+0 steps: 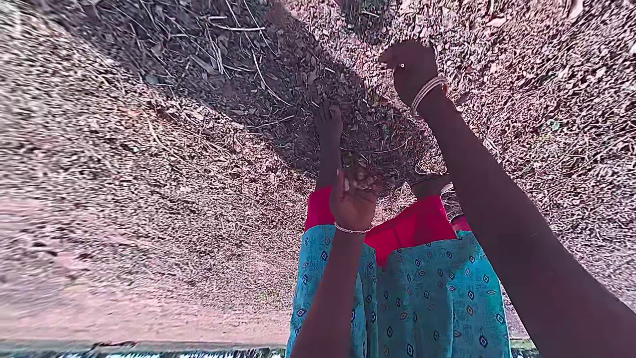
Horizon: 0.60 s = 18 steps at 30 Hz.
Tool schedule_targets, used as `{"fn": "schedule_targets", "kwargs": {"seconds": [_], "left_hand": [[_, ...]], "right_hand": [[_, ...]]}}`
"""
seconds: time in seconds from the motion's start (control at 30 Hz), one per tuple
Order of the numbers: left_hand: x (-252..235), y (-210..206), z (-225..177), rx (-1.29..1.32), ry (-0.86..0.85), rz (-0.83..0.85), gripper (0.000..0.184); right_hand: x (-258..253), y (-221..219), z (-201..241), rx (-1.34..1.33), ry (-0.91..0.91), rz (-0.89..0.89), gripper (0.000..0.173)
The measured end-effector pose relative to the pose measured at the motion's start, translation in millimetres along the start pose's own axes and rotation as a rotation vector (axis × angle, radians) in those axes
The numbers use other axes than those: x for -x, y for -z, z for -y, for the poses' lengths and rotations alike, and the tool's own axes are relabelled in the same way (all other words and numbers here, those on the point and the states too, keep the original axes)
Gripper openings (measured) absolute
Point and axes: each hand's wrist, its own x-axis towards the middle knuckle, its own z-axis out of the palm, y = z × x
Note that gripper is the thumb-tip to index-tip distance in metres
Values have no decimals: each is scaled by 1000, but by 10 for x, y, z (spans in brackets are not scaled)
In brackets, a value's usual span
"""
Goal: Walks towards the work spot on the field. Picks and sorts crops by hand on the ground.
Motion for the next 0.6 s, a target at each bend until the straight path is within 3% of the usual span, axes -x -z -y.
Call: {"fn": "schedule_targets", "kwargs": {"seconds": [0.1, 0.17, 0.3, 0.4, 0.53, 0.6], "left_hand": [[-1, -23, -36, -18, 13, -21, 53], [-1, -59, -53, -24, 12, -114, 53], [-10, -144, -84, -35, 6, -210, 52], [-13, -177, -103, -29, 1, -174, 53], [-24, -205, -117, -63, 2, -180, 51], [-20, -191, -110, -70, 7, -186, 49]], "right_hand": [[-582, -171, -167, 226, -150, -68, 58], [-647, -311, -240, 320, -171, -29, 64], [-181, -471, -286, 246, -228, 75, 47], [243, -575, -389, 7, -432, -141, 34], [475, -595, -552, -53, -560, -238, 47], [419, -585, -565, -39, -570, -224, 42]]}}
